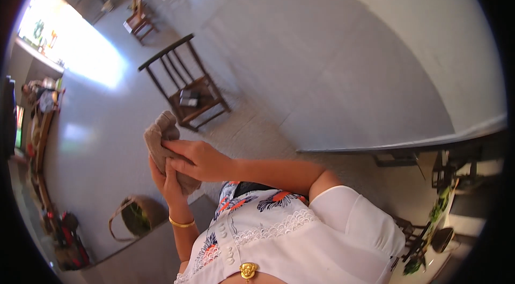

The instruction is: The person wipes the lower part of an interior wall and a structural column with a cloth, covering multiple sections of the surface.

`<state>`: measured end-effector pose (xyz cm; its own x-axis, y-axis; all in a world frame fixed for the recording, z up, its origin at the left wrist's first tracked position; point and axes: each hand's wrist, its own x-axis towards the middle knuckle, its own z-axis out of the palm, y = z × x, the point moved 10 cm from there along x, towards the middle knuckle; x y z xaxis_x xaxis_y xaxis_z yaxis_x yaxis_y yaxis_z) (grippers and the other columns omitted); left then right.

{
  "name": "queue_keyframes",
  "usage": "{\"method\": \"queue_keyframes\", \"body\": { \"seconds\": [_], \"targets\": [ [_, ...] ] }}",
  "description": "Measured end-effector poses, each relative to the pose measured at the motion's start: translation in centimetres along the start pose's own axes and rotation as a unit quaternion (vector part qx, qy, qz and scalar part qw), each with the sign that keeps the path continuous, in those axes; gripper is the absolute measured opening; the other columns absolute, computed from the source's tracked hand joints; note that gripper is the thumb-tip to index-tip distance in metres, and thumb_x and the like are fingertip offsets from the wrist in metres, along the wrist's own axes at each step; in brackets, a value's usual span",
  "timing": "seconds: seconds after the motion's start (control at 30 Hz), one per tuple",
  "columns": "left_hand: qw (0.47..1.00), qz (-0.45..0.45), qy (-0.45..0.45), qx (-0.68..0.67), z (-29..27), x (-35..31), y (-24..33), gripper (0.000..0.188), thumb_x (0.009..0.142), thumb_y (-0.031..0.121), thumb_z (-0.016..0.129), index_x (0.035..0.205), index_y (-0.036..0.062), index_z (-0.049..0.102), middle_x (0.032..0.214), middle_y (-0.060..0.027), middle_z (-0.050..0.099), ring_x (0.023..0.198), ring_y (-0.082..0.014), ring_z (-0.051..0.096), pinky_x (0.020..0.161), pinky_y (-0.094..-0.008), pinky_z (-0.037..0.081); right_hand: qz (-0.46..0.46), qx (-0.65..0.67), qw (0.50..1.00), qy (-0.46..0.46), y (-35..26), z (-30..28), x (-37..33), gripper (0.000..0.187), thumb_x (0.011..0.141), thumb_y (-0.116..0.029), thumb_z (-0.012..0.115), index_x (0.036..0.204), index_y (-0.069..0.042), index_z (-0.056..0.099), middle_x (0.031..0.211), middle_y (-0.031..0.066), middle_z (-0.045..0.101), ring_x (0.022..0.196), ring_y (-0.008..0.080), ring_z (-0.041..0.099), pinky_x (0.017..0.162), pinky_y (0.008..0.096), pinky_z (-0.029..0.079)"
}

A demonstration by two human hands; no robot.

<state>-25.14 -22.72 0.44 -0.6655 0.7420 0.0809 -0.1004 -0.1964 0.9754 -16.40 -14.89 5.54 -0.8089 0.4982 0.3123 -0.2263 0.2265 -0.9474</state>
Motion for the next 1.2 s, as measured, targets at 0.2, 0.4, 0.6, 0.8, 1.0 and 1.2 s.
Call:
{"method": "queue_keyframes", "body": {
  "seconds": [0.2, 0.4, 0.6, 0.8, 1.0, 1.2],
  "targets": [
    [0.992, 0.105, -0.037, -0.063, 9.5, 1.0, 2.1, 0.054, 0.081, 0.014, 0.061, 0.126, -0.0016, 0.035, 0.119, -0.0119, 0.046, 0.106, -0.0191, 0.047, 0.092, -0.0307, 0.036, -0.165, -0.427, 0.829, 0.323, -12.8, -14.8, -11.2, 0.033, 0.072, -0.001, 0.054, 0.104, -0.002, 0.058, 0.103, 0.0144, 0.056, 0.090, 0.0270, 0.054, 0.076, 0.0352, 0.044],
    [0.827, 0.511, -0.224, 0.068, 23.7, -4.0, 8.8, 0.046, 0.072, 0.008, 0.065, 0.113, -0.0009, 0.046, 0.117, -0.0220, 0.048, 0.109, -0.0382, 0.048, 0.090, -0.0425, 0.041, -0.303, -0.603, 0.376, 0.635, -23.4, -19.9, -29.1, 0.040, 0.087, -0.015, 0.039, 0.123, 0.002, 0.038, 0.125, 0.0191, 0.040, 0.110, 0.0237, 0.041, 0.090, 0.0358, 0.032],
    [0.628, 0.702, -0.334, 0.034, 36.8, -13.7, 9.1, 0.039, 0.074, 0.007, 0.061, 0.112, 0.0102, 0.054, 0.128, -0.0080, 0.046, 0.115, -0.0308, 0.045, 0.079, -0.0395, 0.045, -0.250, -0.492, 0.497, 0.670, -23.6, -27.3, -30.1, 0.062, 0.090, -0.044, 0.034, 0.133, 0.000, 0.026, 0.128, 0.0152, 0.036, 0.113, 0.0224, 0.039, 0.095, 0.0323, 0.030],
    [0.582, 0.752, -0.284, 0.127, 41.0, -17.8, 8.7, 0.033, 0.080, 0.022, 0.048, 0.112, 0.0197, 0.058, 0.129, 0.0043, 0.045, 0.122, -0.0181, 0.038, 0.074, -0.0320, 0.043, -0.300, -0.345, 0.583, 0.672, -23.0, -28.1, -30.6, 0.075, 0.087, -0.059, 0.024, 0.136, -0.001, 0.021, 0.133, 0.0170, 0.031, 0.120, 0.0257, 0.034, 0.100, 0.0356, 0.027],
    [0.572, 0.766, -0.224, 0.188, 39.4, -13.8, 7.6, 0.032, 0.079, 0.019, 0.052, 0.110, 0.0211, 0.059, 0.127, 0.0031, 0.047, 0.121, -0.0212, 0.040, 0.068, -0.0297, 0.040, -0.264, -0.403, 0.517, 0.707, -21.4, -28.6, -33.8, 0.073, 0.088, -0.054, 0.028, 0.134, 0.002, 0.024, 0.117, 0.0098, 0.042, 0.096, 0.0156, 0.045, 0.082, 0.0272, 0.038],
    [0.689, 0.674, -0.083, 0.255, 37.0, -0.8, 8.2, 0.031, 0.072, 0.005, 0.053, 0.103, 0.0031, 0.059, 0.122, -0.0074, 0.051, 0.116, -0.0283, 0.046, 0.071, -0.0332, 0.041, -0.310, -0.424, 0.530, 0.666, -22.4, -27.9, -32.1, 0.071, 0.089, -0.048, 0.030, 0.136, 0.004, 0.016, 0.124, 0.0133, 0.036, 0.084, 0.0105, 0.040, 0.070, 0.0193, 0.034]
  ]
}}
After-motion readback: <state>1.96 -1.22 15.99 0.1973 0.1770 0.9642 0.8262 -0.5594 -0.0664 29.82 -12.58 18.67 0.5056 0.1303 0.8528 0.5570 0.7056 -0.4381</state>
